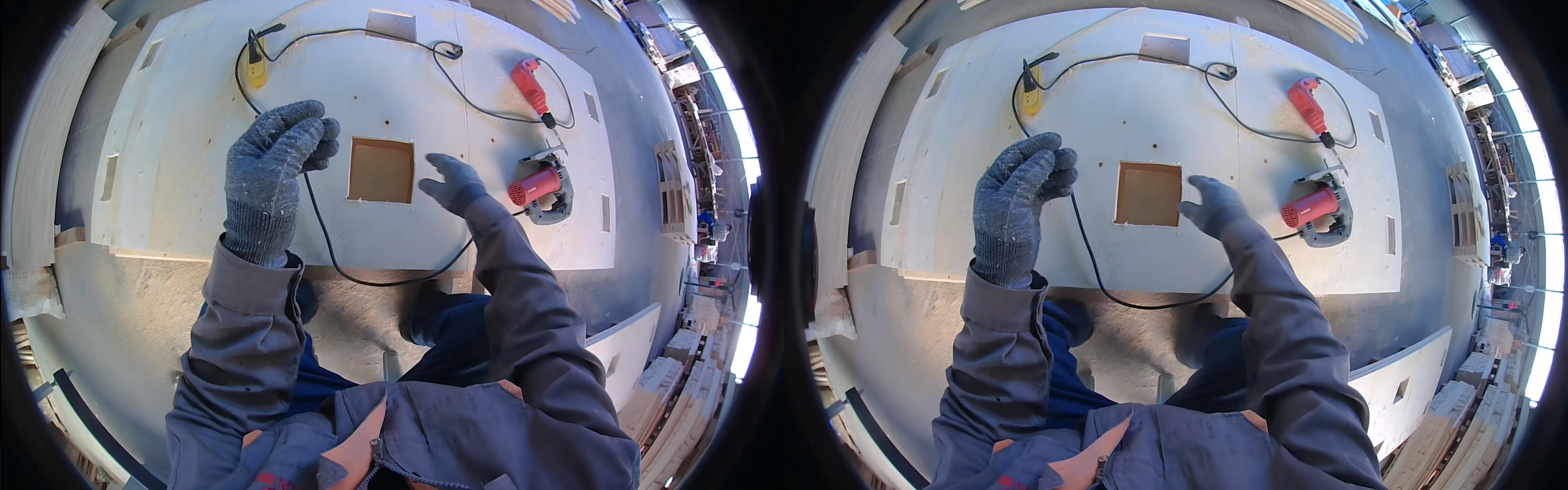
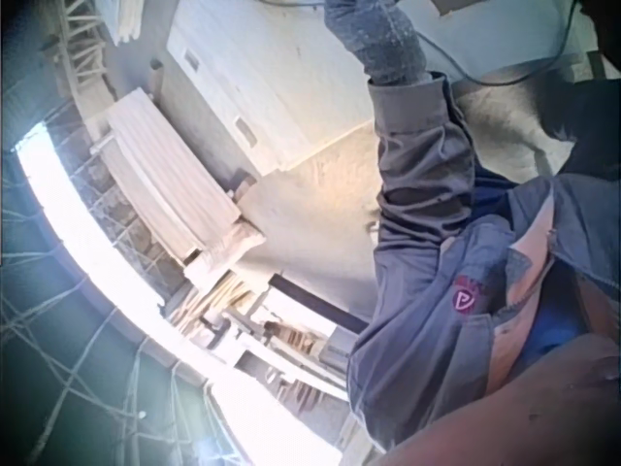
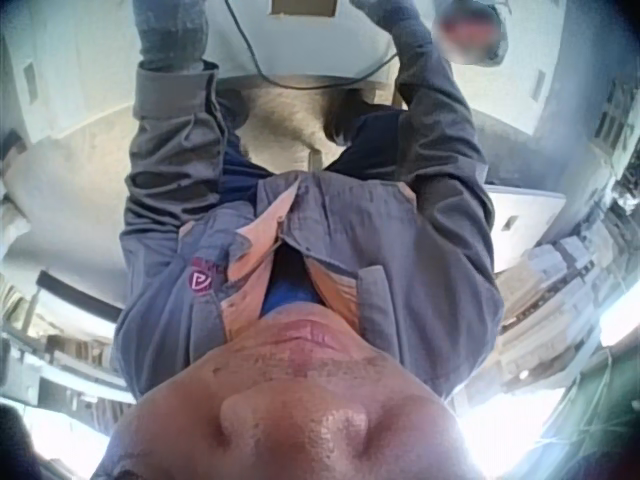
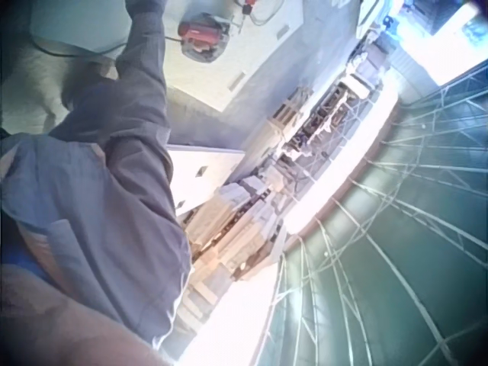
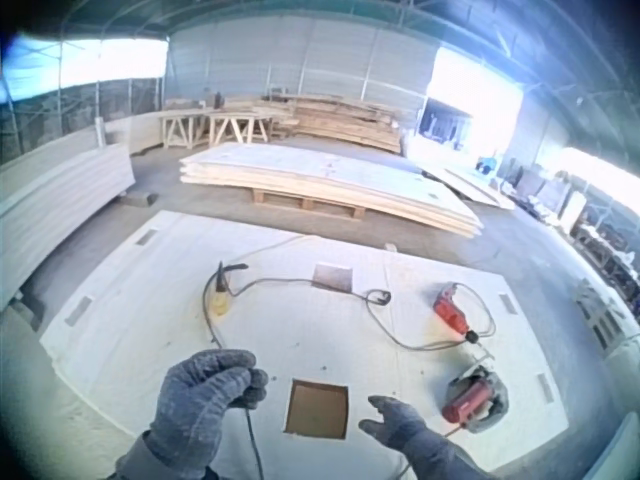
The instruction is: The person uses a jigsaw to cut a rectangular hole in a large white board. They guide the tool along pre-marked lines, remove the cut piece, and place it aside.
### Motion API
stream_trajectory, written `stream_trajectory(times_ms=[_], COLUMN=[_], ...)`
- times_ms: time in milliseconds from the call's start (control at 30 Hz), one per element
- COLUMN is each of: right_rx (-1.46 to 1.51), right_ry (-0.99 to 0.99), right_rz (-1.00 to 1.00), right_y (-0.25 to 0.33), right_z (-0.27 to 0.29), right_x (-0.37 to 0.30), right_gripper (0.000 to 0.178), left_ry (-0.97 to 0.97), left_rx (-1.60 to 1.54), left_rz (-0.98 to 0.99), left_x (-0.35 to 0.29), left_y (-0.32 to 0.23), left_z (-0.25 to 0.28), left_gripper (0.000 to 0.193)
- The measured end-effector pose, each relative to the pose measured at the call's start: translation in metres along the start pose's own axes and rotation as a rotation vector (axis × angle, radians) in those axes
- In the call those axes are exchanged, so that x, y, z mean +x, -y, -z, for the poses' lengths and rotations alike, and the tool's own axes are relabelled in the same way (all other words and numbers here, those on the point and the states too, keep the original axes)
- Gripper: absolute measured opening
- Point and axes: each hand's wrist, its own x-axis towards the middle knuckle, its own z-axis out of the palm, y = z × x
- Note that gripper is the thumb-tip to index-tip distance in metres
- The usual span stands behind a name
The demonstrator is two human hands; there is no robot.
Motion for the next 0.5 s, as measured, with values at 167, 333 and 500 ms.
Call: stream_trajectory(times_ms=[167, 333, 500], right_rx=[-0.118, -0.245, -0.279], right_ry=[0.259, 0.392, 0.408], right_rz=[0.021, 0.023, -0.105], right_y=[0.039, 0.047, 0.042], right_z=[-0.037, -0.069, -0.088], right_x=[0.049, 0.093, 0.122], right_gripper=[0.063, 0.066, 0.077], left_ry=[0.004, 0.000, -0.004], left_rx=[0.001, -0.040, -0.001], left_rz=[0.023, 0.041, 0.026], left_x=[0.004, 0.005, 0.004], left_y=[0.001, 0.004, 0.003], left_z=[0.007, 0.018, 0.027], left_gripper=[0.026, 0.026, 0.028])
